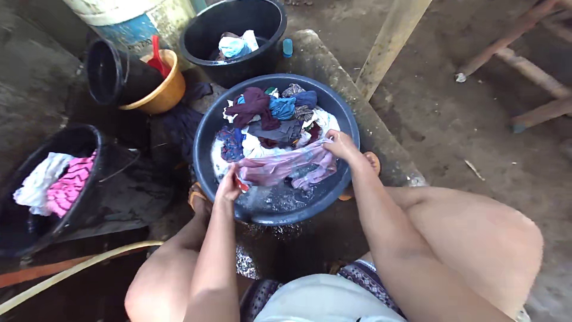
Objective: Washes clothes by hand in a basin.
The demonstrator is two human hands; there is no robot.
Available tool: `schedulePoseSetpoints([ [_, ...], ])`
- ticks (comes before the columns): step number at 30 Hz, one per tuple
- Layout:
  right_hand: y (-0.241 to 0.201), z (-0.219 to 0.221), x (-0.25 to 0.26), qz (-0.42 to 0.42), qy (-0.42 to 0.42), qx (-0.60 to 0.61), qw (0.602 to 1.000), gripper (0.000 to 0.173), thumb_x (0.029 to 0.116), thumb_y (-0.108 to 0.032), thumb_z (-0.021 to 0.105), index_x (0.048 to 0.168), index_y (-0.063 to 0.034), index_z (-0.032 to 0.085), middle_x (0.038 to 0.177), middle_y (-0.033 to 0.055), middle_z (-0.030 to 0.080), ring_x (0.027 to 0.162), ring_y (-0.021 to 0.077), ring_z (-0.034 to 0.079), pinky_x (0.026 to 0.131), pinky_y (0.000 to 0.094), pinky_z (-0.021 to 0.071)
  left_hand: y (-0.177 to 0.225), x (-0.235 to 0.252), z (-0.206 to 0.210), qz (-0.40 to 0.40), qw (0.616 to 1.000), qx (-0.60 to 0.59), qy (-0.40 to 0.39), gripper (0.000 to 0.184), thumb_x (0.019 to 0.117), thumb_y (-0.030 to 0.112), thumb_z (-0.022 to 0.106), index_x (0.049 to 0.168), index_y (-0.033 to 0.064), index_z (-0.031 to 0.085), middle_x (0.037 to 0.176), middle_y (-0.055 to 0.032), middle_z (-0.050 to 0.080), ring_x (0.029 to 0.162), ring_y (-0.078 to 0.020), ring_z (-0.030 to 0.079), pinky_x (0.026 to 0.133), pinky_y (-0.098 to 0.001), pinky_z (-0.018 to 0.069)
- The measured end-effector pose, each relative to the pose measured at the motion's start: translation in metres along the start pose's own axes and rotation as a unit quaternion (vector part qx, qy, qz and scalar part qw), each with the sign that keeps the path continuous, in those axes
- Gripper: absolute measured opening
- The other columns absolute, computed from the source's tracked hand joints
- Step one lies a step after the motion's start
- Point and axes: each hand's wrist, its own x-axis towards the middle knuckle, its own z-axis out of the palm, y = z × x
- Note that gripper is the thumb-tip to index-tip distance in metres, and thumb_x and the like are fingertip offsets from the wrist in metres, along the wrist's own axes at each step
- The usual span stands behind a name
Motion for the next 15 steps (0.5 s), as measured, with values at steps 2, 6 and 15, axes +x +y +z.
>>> schedulePoseSetpoints([
  [2,0.006,0.026,-0.002,0.068,-0.01,-0.068,0.995,0.036,0.0946,-0.011,0.068,0.128,0.001,0.065,0.127,0.0366,0.061,0.121,0.0557,0.058,0.098,0.0735,0.045,-0.012,0.013,0.006,-0.045,0.997,0.059,-0.009,0.033,0.1126,0.029,0.034,0.12,0.0062,0.056,0.093,-0.0078,0.069,0.082,-0.0168,0.069,0.074,-0.0355,0.0599],
  [6,0.01,0.107,0.006,0.092,-0.163,-0.121,0.975,0.056,0.0956,-0.018,0.069,0.149,-0.0094,0.054,0.155,0.0359,0.037,0.142,0.0561,0.036,0.112,0.0712,0.0346,-0.054,0.05,0.022,-0.158,0.939,0.3,-0.066,0.037,0.112,0.032,0.039,0.127,0.0034,0.057,0.094,-0.0072,0.065,0.077,-0.015,0.062,0.072,-0.035,0.0551],
  [15,0.048,0.174,0.023,0.087,-0.363,-0.121,0.92,0.063,0.1055,-0.031,0.056,0.157,0.0004,0.036,0.157,0.0291,0.041,0.148,0.0449,0.037,0.12,0.0643,0.027,-0.125,0.064,0.033,-0.175,0.631,0.714,-0.248,0.047,0.1105,0.024,0.044,0.139,-0.0116,0.053,0.144,-0.034,0.052,0.139,-0.0472,0.047,0.116,-0.0618,0.0343],
])
